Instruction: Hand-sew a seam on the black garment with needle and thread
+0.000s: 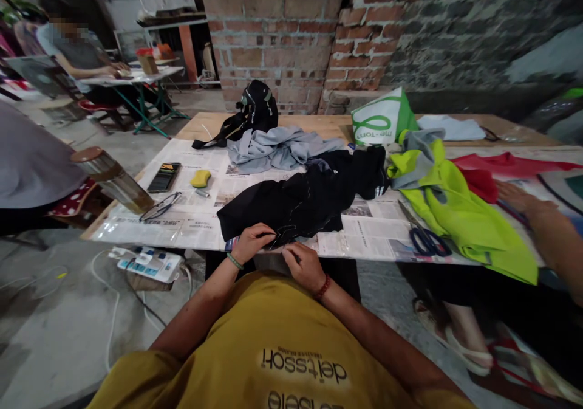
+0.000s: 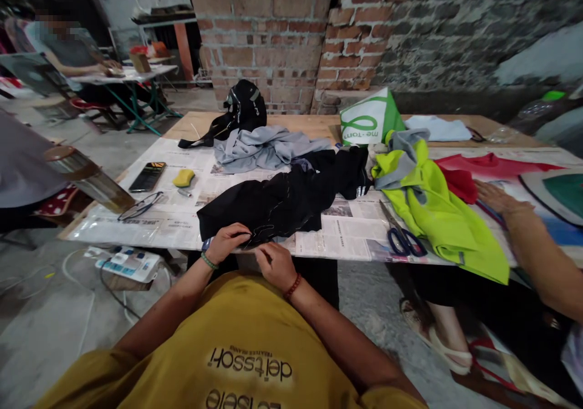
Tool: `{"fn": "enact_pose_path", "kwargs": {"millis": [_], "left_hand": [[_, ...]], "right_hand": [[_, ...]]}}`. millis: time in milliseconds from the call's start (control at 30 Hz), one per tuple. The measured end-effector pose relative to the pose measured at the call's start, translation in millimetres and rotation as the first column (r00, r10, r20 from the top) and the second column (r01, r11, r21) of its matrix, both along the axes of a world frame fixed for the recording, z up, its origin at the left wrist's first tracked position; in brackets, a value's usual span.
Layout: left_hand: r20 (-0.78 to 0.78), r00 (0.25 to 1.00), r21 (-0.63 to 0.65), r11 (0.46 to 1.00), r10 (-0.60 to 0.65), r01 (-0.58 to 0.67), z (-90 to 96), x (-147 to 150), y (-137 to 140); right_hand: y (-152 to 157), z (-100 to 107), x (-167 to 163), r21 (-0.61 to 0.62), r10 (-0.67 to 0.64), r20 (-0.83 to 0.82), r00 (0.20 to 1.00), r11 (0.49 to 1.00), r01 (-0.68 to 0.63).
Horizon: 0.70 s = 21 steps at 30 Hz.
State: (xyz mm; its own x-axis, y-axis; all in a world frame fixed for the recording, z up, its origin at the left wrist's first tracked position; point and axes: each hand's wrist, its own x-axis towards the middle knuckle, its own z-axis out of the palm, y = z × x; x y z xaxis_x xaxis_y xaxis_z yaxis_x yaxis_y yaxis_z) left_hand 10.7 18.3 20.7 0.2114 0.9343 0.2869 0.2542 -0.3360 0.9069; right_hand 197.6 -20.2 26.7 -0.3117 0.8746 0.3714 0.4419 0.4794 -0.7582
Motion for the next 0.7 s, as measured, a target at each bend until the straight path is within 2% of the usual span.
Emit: {"fn": "enact_pose_path", "kwargs": {"millis": [33,67,133,200,267,367,500,567,700], "left_hand": [[0.005,1.000,0.002,1.000,0.003,-0.003,-0.2,-0.1,-0.1],[0.011,1.000,0.006,1.000,0.003,-0.003,-0.6,-0.2,-0.1],[0.024,1.000,0.020,1.000,-0.010,0.009,-1.4,-0.8,-0.2],[0.037,0.999,0.035,0.999,-0.027,0.026,-2.1,-1.6,-0.4],[0.039,0.998,0.043,0.998,-0.039,0.037,-2.6,-2.2,-0.7],[0.031,0.998,0.048,0.997,-0.057,0.055,-2.5,-2.2,-1.8],[0.025,0.996,0.054,0.995,-0.089,0.087,-1.2,-1.0,-3.5],[0.019,0.995,0.050,0.994,-0.094,0.093,0.0,-0.4,-4.3],[0.002,0.994,0.048,0.993,-0.112,0.112,1.7,0.1,-5.1]], "right_hand": [[-1.2,2.0,-4.4,-0.146,0.026,-0.018,1.000,0.989,-0.028],[-1.2,3.2,-9.2,-0.301,0.041,-0.049,0.998,0.952,-0.054],[1.9,3.3,-18.7,-0.564,0.034,-0.133,0.991,0.819,-0.104],[7.0,1.7,-26.3,-0.703,-0.013,-0.219,0.976,0.696,-0.149],[11.7,-0.1,-30.5,-0.743,-0.086,-0.303,0.949,0.645,-0.179],[14.8,-1.8,-30.5,-0.733,-0.191,-0.419,0.888,0.648,-0.206],[12.6,-3.0,-25.6,-0.728,-0.199,-0.502,0.842,0.622,-0.287],[11.3,-4.1,-24.2,-0.724,-0.202,-0.501,0.841,0.631,-0.280],[11.0,-7.3,-24.0,-0.707,-0.200,-0.434,0.879,0.680,-0.194]]}}
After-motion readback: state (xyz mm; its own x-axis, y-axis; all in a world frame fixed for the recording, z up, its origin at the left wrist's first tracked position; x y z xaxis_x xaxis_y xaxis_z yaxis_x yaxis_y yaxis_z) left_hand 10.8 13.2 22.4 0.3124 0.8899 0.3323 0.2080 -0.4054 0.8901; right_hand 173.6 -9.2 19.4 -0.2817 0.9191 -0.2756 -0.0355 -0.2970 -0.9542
